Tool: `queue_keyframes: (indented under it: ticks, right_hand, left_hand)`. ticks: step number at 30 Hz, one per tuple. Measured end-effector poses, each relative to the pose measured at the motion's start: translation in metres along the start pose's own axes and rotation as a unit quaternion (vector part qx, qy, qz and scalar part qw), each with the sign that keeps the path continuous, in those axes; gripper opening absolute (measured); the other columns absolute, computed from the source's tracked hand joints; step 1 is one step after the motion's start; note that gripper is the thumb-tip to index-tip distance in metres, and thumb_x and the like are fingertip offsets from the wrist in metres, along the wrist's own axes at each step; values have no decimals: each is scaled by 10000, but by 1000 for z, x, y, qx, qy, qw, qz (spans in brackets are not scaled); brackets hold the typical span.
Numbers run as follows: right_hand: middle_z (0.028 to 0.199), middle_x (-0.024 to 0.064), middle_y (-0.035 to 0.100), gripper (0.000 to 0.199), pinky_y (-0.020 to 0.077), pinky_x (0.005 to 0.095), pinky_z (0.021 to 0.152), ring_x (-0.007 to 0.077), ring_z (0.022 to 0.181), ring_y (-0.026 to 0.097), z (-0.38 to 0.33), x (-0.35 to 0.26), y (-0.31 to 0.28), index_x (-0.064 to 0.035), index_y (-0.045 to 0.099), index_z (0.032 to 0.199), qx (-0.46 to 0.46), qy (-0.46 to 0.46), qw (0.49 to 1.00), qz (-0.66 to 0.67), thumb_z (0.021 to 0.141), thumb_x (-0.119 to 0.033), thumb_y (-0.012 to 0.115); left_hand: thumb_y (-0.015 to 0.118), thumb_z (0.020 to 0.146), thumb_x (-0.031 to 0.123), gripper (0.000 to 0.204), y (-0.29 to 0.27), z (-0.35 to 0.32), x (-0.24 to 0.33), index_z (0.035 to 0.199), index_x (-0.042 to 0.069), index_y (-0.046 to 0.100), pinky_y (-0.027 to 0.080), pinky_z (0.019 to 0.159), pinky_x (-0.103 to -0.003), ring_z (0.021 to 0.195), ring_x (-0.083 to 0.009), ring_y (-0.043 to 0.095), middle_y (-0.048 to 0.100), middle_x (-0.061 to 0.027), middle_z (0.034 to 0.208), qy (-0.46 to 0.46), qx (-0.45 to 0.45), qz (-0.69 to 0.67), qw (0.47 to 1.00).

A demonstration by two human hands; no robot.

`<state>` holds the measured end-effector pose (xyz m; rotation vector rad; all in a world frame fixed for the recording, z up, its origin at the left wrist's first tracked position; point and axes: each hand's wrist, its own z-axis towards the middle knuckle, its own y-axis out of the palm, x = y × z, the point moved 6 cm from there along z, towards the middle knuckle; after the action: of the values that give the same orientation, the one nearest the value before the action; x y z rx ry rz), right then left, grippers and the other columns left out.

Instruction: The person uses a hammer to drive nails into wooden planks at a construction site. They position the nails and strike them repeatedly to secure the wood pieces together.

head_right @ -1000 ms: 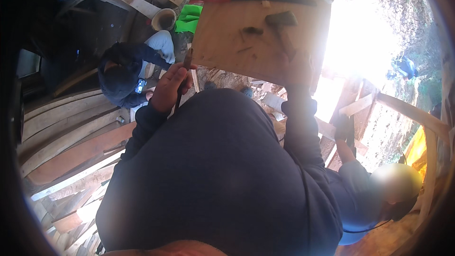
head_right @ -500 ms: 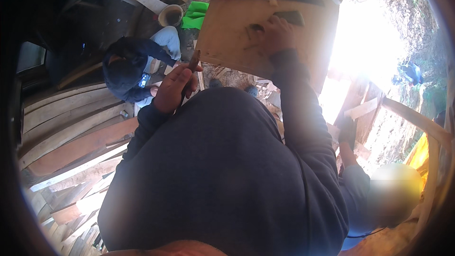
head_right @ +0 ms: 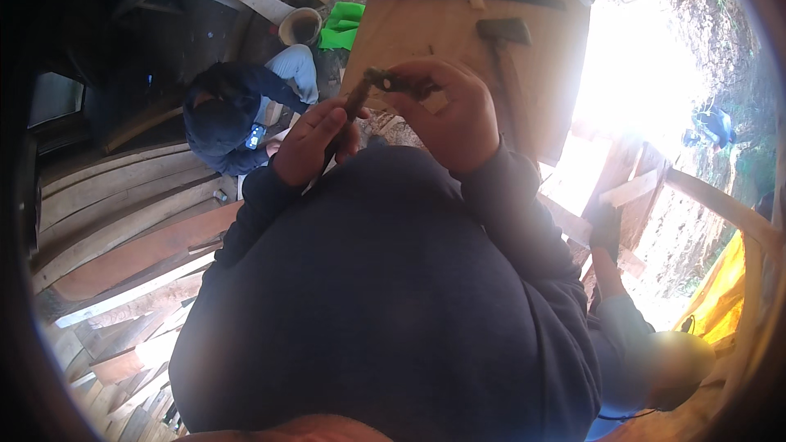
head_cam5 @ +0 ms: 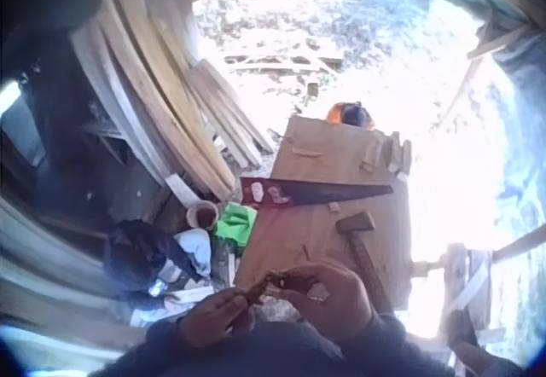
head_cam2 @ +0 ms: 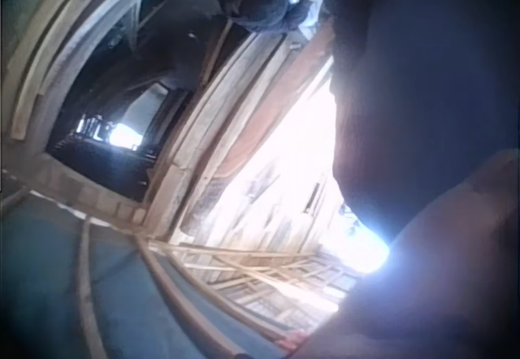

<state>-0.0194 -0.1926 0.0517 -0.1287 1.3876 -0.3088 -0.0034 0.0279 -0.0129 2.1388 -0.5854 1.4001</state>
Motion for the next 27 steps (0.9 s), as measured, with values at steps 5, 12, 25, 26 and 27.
queue_keyframes:
  ticks: [5, 12, 25, 26, 27]
  right_hand:
    - [1032, 87, 800, 267, 574, 315, 856, 156, 915, 734, -4, -2, -3, -16, 769, 1178, -4, 12, 999, 40, 922, -78, 815]
    - [1042, 84, 795, 296, 562, 283, 827, 121, 915, 709, -9, 13, 1, 45, 723, 1251, -63, 131, 970, 195, 1026, -147, 746]
    - [1064, 97, 790, 338, 576, 267, 822, 121, 921, 714, -5, 22, 7, 54, 693, 1322, -93, 179, 960, 195, 1024, -98, 743]
    - [1064, 100, 790, 340, 577, 266, 826, 122, 922, 715, -4, 21, 7, 53, 698, 1320, -99, 179, 961, 186, 1018, -92, 750]
    - [1065, 103, 790, 342, 579, 264, 830, 122, 923, 716, -3, 20, 6, 52, 702, 1319, -104, 178, 962, 178, 1011, -86, 756]
  left_hand:
    - [472, 1175, 382, 398, 6, -2, 11, 1345, 57, 627, 439, 671, -235, 712, -61, 531, 650, -17, 857, -1, -22, 17, 1000]
    - [465, 1172, 416, 427, 15, -5, 21, 1331, 67, 654, 410, 628, -228, 659, -57, 506, 639, -1, 827, 5, -17, 49, 999]
    - [471, 1170, 382, 398, 12, -18, 40, 1310, 59, 657, 417, 581, -207, 600, -42, 528, 660, -3, 793, -57, 9, 122, 991]
    - [474, 1169, 384, 400, 11, -20, 42, 1314, 58, 656, 417, 582, -207, 600, -40, 526, 659, -1, 793, -60, 13, 134, 989]
    - [482, 1166, 374, 404, 10, -21, 45, 1303, 38, 660, 436, 608, -232, 622, -58, 549, 661, -5, 782, -60, 16, 148, 987]
